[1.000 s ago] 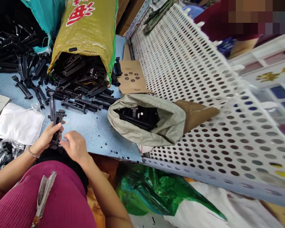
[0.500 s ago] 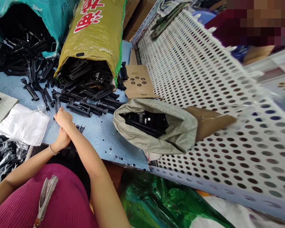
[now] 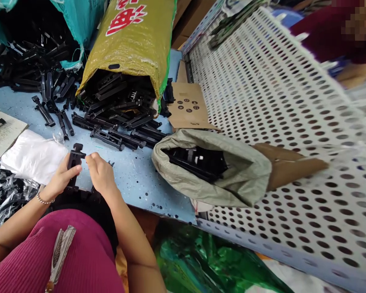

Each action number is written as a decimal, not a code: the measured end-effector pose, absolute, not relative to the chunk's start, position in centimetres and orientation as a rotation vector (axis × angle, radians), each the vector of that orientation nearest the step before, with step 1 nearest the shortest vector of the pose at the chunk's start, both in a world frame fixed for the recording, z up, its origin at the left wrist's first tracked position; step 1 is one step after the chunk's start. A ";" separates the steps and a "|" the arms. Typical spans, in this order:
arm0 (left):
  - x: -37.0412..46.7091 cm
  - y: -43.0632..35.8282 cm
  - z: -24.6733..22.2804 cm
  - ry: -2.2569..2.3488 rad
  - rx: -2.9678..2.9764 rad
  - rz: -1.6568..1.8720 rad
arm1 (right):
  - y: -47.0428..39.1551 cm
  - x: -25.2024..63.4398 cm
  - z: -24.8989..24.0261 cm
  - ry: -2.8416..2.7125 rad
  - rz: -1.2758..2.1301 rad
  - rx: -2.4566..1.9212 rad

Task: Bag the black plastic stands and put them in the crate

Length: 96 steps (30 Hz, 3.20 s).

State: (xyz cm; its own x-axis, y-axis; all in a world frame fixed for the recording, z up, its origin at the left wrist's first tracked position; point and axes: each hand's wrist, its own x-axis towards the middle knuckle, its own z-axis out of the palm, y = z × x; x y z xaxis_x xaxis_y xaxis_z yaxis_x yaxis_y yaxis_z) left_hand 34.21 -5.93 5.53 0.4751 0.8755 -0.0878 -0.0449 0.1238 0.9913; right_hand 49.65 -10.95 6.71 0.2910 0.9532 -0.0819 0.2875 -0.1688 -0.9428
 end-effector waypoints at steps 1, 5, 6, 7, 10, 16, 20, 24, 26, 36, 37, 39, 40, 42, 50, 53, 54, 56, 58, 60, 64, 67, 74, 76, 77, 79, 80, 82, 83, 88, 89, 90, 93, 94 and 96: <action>34.4 -6.2 5.6 0.818 1.281 0.786 | -10.3 49.9 6.9 -1.132 0.943 -1.634; 35.2 -6.3 5.3 0.834 1.190 0.732 | -10.5 49.8 6.2 -0.990 1.282 -1.439; 35.3 -6.1 5.3 0.861 1.151 0.718 | -11.4 49.5 5.7 -1.056 1.292 -1.427; 35.4 -5.9 5.3 0.886 1.101 0.700 | -12.5 49.1 5.3 -1.180 1.227 -1.451; 35.4 -5.4 5.1 0.916 0.948 0.640 | -15.8 47.9 4.0 -1.654 0.746 -1.577; 35.9 -4.9 1.0 1.124 1.212 0.707 | -12.8 51.0 3.7 -1.913 0.326 -1.752; 36.7 -5.3 -2.1 1.139 1.725 0.753 | -6.0 56.4 2.7 -1.716 -0.035 -2.220; 37.0 -5.5 -2.4 1.076 1.763 0.800 | -3.7 58.2 1.9 -1.765 -0.013 -2.265; 37.3 -5.4 -1.5 0.994 1.589 0.816 | -5.1 56.9 2.6 -1.693 -0.055 -2.177; 36.7 -6.0 6.7 0.738 0.993 0.601 | -11.3 52.3 6.9 -1.536 0.357 -1.613; 36.6 -6.2 6.9 0.724 0.972 0.560 | -10.8 52.7 6.7 -1.548 0.266 -1.638; 36.6 -6.5 7.0 0.730 0.954 0.550 | -9.8 53.2 6.4 -1.597 0.180 -1.688; 36.6 -6.4 6.9 0.749 0.958 0.566 | -9.5 53.3 6.3 -1.591 0.202 -1.726; 36.6 -6.0 6.8 0.802 0.983 0.595 | -9.7 52.9 6.3 -1.537 0.319 -1.803; 34.9 -3.6 6.8 0.875 0.952 0.716 | -14.3 47.2 4.1 -1.955 0.537 -1.537; 34.1 -2.3 4.7 0.986 1.012 0.792 | -12.7 49.2 3.4 -1.878 0.615 -1.579; 33.8 -1.9 3.7 1.029 1.053 0.788 | -11.7 50.8 3.2 -1.812 0.561 -1.639; 33.6 -1.4 1.5 1.106 1.173 0.749 | -9.4 54.9 3.0 -1.613 0.303 -1.827; 33.8 -1.7 -0.4 1.159 1.348 0.739 | -7.3 59.1 2.5 -1.461 0.098 -1.990; 34.3 -2.6 -1.8 1.170 1.542 0.793 | -6.0 62.3 1.8 -1.378 0.065 -2.075; 35.0 -4.5 -1.8 1.148 1.739 0.856 | -6.6 64.1 1.1 -1.376 0.111 -2.124; 35.3 -5.4 0.1 1.080 1.726 0.884 | -9.1 61.3 2.1 -1.366 0.146 -2.108; 38.0 -6.1 5.0 0.811 1.280 0.788 | -13.9 52.0 7.5 -1.599 0.408 -1.644; 37.8 -6.3 5.8 0.893 1.355 0.780 | -13.8 51.9 8.2 -1.583 0.346 -1.627; 37.5 -6.6 6.1 0.902 1.402 0.770 | -13.6 52.3 8.3 -1.563 0.274 -1.660; 36.9 -7.3 6.6 0.887 1.470 0.730 | -12.6 53.4 7.7 -1.575 0.158 -1.720; 36.6 -7.6 6.7 0.885 1.497 0.701 | -11.9 53.9 7.3 -1.606 0.137 -1.727; 36.2 -8.1 6.8 0.906 1.540 0.657 | -10.8 54.6 6.4 -1.653 0.163 -1.697; 36.1 -8.1 6.8 0.916 1.548 0.646 | -10.3 54.8 6.0 -1.648 0.199 -1.678; 35.8 -6.4 6.4 0.905 1.245 0.697 | -11.2 53.3 5.7 -1.599 0.503 -1.670; 35.8 -5.9 6.4 0.914 1.156 0.722 | -11.9 52.4 5.7 -1.685 0.518 -1.650; 35.7 -5.5 6.4 0.924 1.087 0.742 | -12.6 51.5 5.6 -1.790 0.495 -1.626; 35.3 -4.6 6.2 0.924 1.048 0.742 | -14.0 48.8 4.7 -2.007 0.338 -1.618; 35.0 -4.3 6.0 0.926 1.078 0.721 | -14.0 48.4 4.3 -2.027 0.305 -1.642; 34.1 -3.6 5.5 0.989 1.210 0.658 | -13.2 49.2 3.6 -2.045 0.303 -1.703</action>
State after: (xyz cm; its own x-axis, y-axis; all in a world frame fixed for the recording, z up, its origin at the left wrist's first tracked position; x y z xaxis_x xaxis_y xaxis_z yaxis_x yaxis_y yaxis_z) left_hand 34.13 -3.65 5.51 0.4480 0.8531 -0.2674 0.0833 0.2579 0.9626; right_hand 49.16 -13.24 3.59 -0.1289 0.9703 0.2049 0.8690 0.2101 -0.4480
